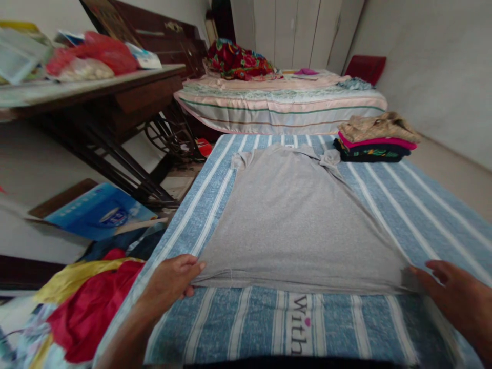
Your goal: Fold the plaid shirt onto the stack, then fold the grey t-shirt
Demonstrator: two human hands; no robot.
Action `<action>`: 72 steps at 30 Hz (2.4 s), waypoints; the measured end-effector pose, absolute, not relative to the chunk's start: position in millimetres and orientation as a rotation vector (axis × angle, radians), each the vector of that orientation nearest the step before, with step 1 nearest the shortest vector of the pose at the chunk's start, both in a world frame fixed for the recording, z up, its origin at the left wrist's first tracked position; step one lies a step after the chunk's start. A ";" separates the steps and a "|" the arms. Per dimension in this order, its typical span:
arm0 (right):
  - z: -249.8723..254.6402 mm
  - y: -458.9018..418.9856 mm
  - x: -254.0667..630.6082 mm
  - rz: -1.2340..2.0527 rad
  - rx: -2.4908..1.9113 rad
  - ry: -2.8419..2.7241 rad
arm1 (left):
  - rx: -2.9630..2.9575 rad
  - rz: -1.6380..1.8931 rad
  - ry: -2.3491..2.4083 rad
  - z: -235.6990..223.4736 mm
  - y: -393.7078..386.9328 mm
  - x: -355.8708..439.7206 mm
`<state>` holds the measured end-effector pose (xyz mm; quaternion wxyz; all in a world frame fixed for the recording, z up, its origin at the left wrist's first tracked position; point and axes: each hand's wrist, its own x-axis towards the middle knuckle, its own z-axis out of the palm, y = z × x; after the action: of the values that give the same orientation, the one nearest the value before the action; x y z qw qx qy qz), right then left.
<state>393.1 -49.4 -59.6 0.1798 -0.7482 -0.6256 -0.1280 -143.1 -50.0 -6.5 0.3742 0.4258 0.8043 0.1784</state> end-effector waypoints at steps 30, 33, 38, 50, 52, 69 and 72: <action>-57.5 -63.2 182.6 0.151 -0.974 -2.370 | 1.157 0.574 2.141 -6.7 -54.8 -139.1; -56.2 -63.9 186.7 0.341 -0.918 -2.342 | 1.289 0.438 2.191 -6.9 -55.3 -140.5; -54.5 -64.1 187.8 0.419 -0.916 -2.328 | 1.630 0.056 2.376 -3.7 -56.0 -139.0; -48.4 -62.5 187.1 0.436 -0.954 -2.342 | 2.534 0.561 1.489 -19.4 -80.0 -60.2; -47.4 -62.0 187.3 0.460 -0.954 -2.338 | 2.546 0.516 1.441 -22.9 -80.4 -52.5; -45.9 -59.1 189.1 0.511 -0.954 -2.304 | 2.561 0.490 1.350 -20.7 -77.9 -42.7; -47.8 -60.7 188.3 0.467 -0.976 -2.319 | 2.545 0.508 1.318 -19.8 -78.1 -43.1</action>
<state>188.3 -60.7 -47.8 0.2874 -0.3654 -0.8679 0.1749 -43.1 -78.1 -19.8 0.1150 0.8686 0.4498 0.1733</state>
